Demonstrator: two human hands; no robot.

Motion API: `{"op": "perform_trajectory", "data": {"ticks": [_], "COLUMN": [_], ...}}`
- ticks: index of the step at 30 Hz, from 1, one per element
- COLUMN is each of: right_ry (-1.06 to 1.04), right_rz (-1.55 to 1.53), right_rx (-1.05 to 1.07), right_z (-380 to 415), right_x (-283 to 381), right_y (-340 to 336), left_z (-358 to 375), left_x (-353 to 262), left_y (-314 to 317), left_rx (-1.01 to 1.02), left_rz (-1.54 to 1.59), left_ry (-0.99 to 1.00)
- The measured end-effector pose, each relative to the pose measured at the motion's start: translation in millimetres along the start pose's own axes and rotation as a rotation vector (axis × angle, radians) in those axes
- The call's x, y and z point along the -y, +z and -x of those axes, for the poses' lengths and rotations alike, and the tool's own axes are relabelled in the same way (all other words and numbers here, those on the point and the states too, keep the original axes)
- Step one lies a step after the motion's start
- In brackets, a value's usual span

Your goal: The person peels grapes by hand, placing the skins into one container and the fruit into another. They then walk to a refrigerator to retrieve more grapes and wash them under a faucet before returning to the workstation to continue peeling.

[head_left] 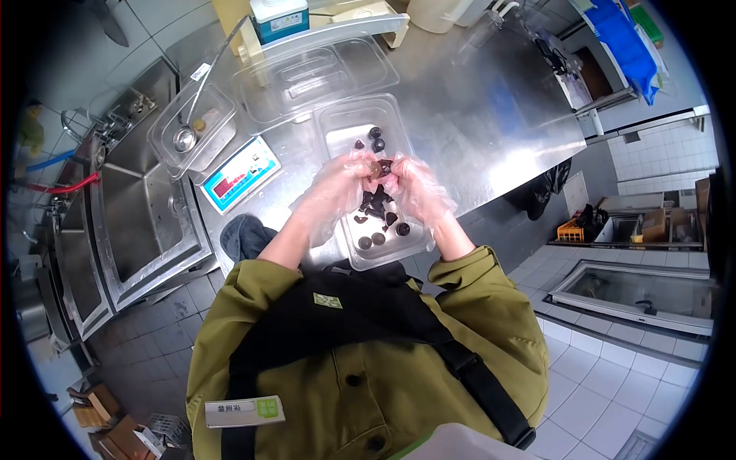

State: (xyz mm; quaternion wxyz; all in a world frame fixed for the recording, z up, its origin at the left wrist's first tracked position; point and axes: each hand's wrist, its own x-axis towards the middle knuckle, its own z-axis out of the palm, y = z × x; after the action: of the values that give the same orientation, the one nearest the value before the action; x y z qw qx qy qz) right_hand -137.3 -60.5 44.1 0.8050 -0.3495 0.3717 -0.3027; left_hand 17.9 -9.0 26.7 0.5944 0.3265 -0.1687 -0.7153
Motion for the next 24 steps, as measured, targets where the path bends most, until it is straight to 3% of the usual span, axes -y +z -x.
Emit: {"op": "perform_trajectory", "data": {"ticks": [3,10,13,16,18,22,24], "right_ry": [0.055,-0.035,-0.111,-0.205,-0.285,-0.24,-0.384], "right_rz": [-0.055,0.246,0.387,0.427,0.457,0.51,1.261], "right_rx": [-0.016,-0.089,-0.083,0.056,0.085,-0.032,-0.017], "right_z": [-3,3,13,14,17,11,1], "right_x": [-3,5,19,25,31,37,29], "right_y": [1,-6,1,1,7,-11,-12], "left_z": [-5,-10,-3,2,-1,-3,1], "left_x": [10,19,15,10,14,8,5], "left_y": [-17,-31,-14,-5,-10,-12,-11], "left_rx": [0.035,0.019,-0.031,-0.078,-0.031,-0.064,-0.047], "left_rz": [0.141,0.185,0.364,0.155,0.177,0.227,0.252], "left_ry": [-0.022,-0.082,-0.048,-0.061,-0.071,-0.067,-0.052]}}
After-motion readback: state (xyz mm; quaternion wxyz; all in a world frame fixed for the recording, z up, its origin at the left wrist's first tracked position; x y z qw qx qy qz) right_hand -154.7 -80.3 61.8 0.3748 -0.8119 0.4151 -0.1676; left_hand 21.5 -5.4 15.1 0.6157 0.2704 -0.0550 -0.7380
